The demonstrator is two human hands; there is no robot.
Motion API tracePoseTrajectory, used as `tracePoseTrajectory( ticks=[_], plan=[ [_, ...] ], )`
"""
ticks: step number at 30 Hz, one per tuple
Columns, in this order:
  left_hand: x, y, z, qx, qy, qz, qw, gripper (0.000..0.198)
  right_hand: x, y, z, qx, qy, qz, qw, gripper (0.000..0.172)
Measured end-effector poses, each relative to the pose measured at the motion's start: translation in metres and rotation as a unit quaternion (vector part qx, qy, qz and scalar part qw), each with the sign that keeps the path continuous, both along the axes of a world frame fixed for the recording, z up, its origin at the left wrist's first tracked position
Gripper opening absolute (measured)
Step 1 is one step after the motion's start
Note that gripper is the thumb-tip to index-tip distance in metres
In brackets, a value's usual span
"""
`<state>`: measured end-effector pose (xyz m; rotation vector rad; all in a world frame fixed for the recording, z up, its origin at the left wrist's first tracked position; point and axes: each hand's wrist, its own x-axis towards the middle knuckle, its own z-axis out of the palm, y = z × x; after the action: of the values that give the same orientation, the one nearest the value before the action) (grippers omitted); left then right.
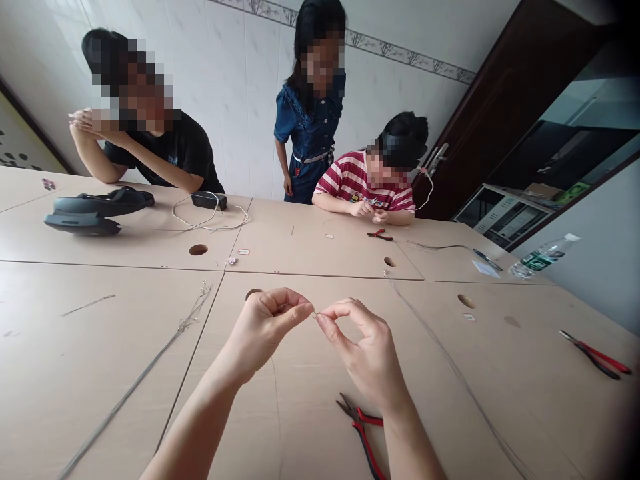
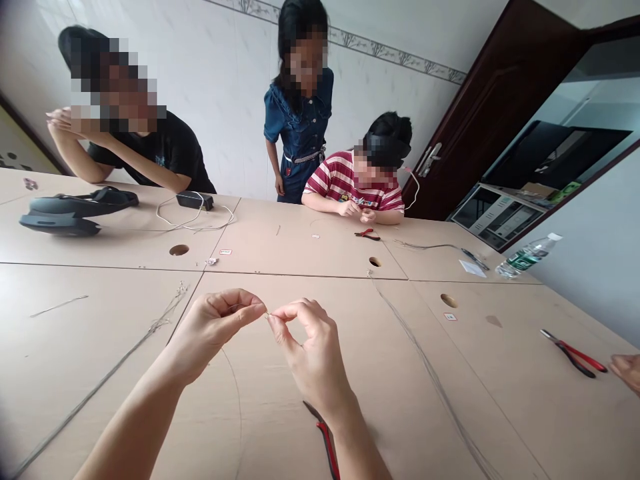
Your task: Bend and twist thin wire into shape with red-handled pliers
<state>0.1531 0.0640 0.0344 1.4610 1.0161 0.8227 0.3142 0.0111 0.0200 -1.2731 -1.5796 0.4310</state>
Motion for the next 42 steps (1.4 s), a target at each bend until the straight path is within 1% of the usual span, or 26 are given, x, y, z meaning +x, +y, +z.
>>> tracePoseTrajectory(
  ticks=[4, 8, 11, 15, 18, 24, 29, 37, 42],
  plan=[
    [0.007, -0.002, -0.004, 0.018, -0.001, 0.029, 0.999, 0.029, -0.003, -0.001, 0.0, 0.034, -0.033, -0.024, 0.999, 0.014],
    [0.013, -0.004, -0.008, 0.009, -0.014, 0.042, 0.999, 0.028, -0.005, 0.0, -0.001, 0.059, -0.061, -0.038, 0.996, 0.016],
    [0.014, -0.005, -0.007, -0.003, -0.018, 0.049, 0.999, 0.028, -0.004, 0.0, 0.0, 0.051, -0.052, -0.047, 0.996, 0.017],
    [0.013, -0.006, 0.0, -0.009, -0.012, 0.057, 0.998, 0.028, -0.001, -0.001, 0.003, 0.022, -0.01, -0.06, 0.998, 0.012],
    [0.012, -0.008, 0.003, -0.005, -0.018, 0.062, 0.998, 0.026, 0.0, -0.001, 0.004, 0.002, 0.013, -0.058, 0.998, 0.013],
    [0.013, -0.009, -0.001, -0.001, -0.039, 0.052, 0.998, 0.027, -0.006, 0.0, 0.0, -0.02, 0.043, -0.042, 0.998, 0.012],
    [0.015, -0.009, -0.002, -0.002, -0.051, 0.05, 0.997, 0.026, -0.005, 0.001, -0.003, -0.003, 0.048, -0.043, 0.998, 0.013],
    [0.015, -0.009, 0.002, -0.019, -0.057, 0.044, 0.997, 0.026, -0.003, -0.001, 0.001, 0.013, 0.042, -0.038, 0.998, 0.01],
    [0.012, -0.008, 0.001, -0.026, -0.055, 0.029, 0.998, 0.03, -0.001, -0.001, 0.0, 0.017, 0.041, -0.034, 0.998, 0.011]
  ],
)
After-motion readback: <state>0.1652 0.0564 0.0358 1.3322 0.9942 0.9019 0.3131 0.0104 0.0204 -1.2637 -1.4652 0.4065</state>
